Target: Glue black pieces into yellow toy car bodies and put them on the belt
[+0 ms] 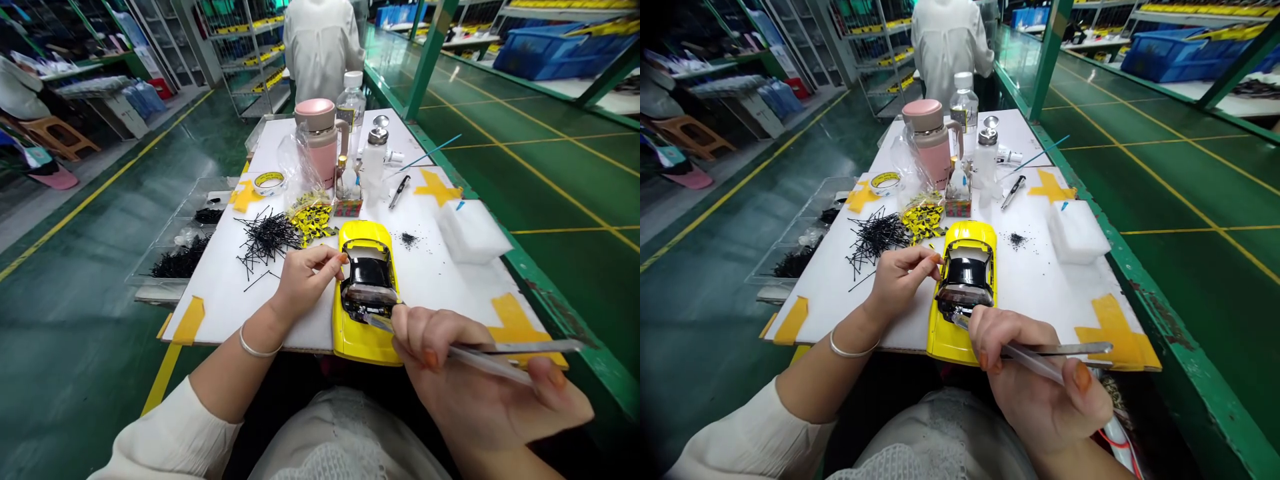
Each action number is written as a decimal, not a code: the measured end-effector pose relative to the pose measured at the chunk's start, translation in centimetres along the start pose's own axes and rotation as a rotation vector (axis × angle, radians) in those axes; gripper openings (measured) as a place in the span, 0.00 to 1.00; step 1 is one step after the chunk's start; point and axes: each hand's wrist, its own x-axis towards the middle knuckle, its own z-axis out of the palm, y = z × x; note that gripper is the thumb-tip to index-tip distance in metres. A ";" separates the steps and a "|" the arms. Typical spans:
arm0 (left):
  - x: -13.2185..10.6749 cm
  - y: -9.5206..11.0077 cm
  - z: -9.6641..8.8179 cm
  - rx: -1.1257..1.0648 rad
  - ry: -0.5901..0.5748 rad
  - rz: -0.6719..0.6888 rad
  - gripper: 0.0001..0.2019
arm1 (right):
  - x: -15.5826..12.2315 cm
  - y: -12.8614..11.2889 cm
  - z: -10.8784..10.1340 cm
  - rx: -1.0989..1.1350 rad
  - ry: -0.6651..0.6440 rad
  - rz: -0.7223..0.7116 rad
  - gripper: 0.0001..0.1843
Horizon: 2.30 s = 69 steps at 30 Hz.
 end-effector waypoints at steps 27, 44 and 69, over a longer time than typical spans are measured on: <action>-0.8 1.6 -4.6 0.605 0.097 -0.026 0.04 | -0.2 -0.4 -0.4 -0.009 -0.053 0.056 0.31; -5.5 -0.7 -9.1 1.215 -0.115 -0.332 0.08 | -0.7 -4.0 -3.2 -0.091 0.126 0.047 0.32; -3.3 0.2 -3.8 0.497 0.317 -0.054 0.10 | 0.9 -4.4 -3.2 -0.120 0.043 0.162 0.32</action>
